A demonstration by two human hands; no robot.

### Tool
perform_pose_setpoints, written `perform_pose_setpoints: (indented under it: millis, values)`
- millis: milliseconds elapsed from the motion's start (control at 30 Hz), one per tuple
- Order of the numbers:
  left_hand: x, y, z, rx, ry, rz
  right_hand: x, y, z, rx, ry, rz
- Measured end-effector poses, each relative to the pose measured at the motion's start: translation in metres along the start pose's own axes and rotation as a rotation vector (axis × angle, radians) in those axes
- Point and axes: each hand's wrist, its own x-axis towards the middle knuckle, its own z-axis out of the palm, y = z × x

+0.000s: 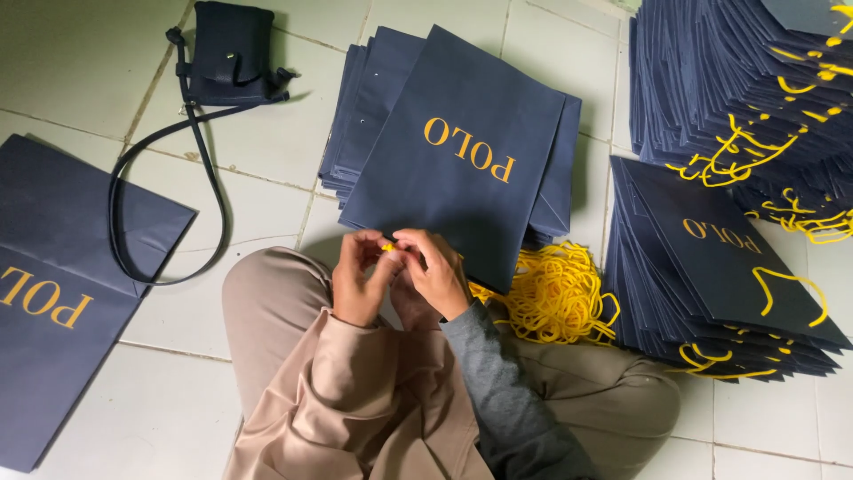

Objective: The person sits on the floor attaching yellow cord handles to navy paper shopping bags. They thread a cord end through the punched holes on a bag, knot the ends to secure the handle, then place the finished bag onto a growing stack and take the next bag.

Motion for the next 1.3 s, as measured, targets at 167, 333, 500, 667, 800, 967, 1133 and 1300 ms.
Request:
perform_pose_setpoints:
  millis: [167, 333, 500, 667, 800, 967, 1133, 1300]
  values:
    - [0.002, 0.003, -0.004, 0.324, -0.021, 0.189, 0.002, -0.005, 0.000, -0.093, 0.030, -0.103]
    - [0.000, -0.003, -0.002, 0.371, 0.027, 0.224, 0.007, -0.010, -0.002, -0.103, 0.064, -0.163]
    - [-0.002, 0.003, 0.000, 0.373, 0.097, 0.261, 0.002, 0.001, 0.008, -0.059, 0.134, -0.071]
    - [-0.002, -0.019, -0.011, 0.305, -0.038, 0.017, -0.001, 0.012, -0.007, 0.082, 0.070, -0.028]
    - [-0.005, -0.038, -0.003, 0.176, -0.177, -0.192, 0.004, 0.022, -0.039, -0.027, 0.047, 0.028]
    - [-0.004, -0.048, 0.008, 0.237, -0.083, -0.339, -0.005, 0.033, -0.035, -0.065, -0.114, 0.095]
    - [0.002, -0.046, 0.014, 0.191, 0.114, -0.374, -0.014, 0.036, -0.035, 0.395, -0.196, 0.190]
    - [0.002, -0.058, 0.018, 0.038, 0.097, -0.379, -0.023, 0.052, -0.040, 1.043, -0.072, 0.466]
